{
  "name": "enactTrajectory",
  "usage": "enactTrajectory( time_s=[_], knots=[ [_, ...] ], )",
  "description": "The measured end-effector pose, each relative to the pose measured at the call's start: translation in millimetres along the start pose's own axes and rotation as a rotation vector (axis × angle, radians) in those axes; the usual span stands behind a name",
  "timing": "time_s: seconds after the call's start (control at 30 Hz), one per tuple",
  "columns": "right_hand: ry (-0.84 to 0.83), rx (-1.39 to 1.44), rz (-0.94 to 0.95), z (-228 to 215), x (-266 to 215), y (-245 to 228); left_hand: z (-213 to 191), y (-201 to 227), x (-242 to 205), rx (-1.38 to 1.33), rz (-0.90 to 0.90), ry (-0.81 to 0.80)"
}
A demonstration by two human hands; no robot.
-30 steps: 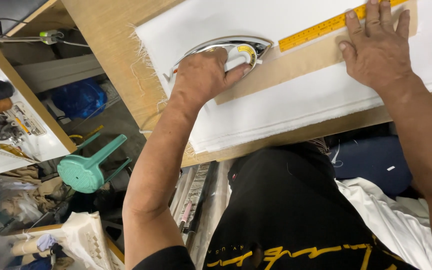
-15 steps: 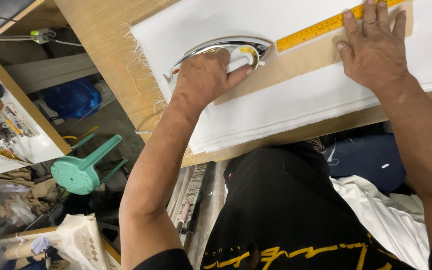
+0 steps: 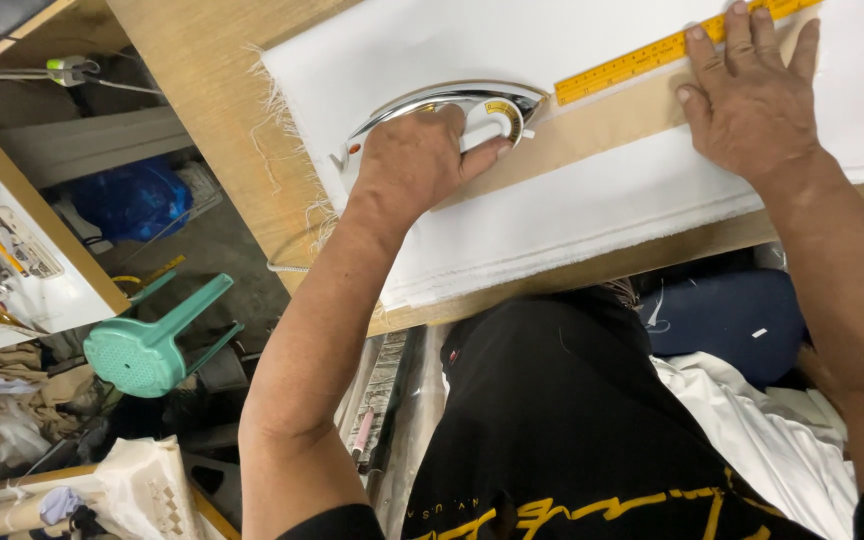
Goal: Ironing and aligning fabric strips onto a larger piece of cloth using a ruler for precision.
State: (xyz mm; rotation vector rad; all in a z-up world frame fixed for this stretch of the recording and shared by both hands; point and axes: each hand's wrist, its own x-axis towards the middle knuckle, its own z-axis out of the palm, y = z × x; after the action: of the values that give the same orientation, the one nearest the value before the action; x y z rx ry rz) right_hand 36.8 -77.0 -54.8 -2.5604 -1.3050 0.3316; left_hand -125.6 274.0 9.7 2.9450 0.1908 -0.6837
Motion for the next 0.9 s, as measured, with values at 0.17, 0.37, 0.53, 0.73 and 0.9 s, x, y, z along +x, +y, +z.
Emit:
enactTrajectory(
  time_s=[0.17,0.37,0.53,0.73,0.9],
  knots=[
    [-0.132,0.076,0.124,-14,8,-2,-5,0,-7,-0.049,-0.020,-0.086],
    [-0.182,0.083,0.215,-18,19,-13,16,-6,-23,-0.037,-0.030,0.077],
    [-0.094,0.074,0.129,-8,20,-17,20,-12,-38,-0.014,-0.041,0.118],
    [-0.075,0.046,0.100,-2,26,-46,28,-21,-55,-0.044,-0.050,0.138],
    [-0.084,-0.005,0.103,4,30,-72,36,-30,-69,-0.021,-0.069,0.171]
  ],
)
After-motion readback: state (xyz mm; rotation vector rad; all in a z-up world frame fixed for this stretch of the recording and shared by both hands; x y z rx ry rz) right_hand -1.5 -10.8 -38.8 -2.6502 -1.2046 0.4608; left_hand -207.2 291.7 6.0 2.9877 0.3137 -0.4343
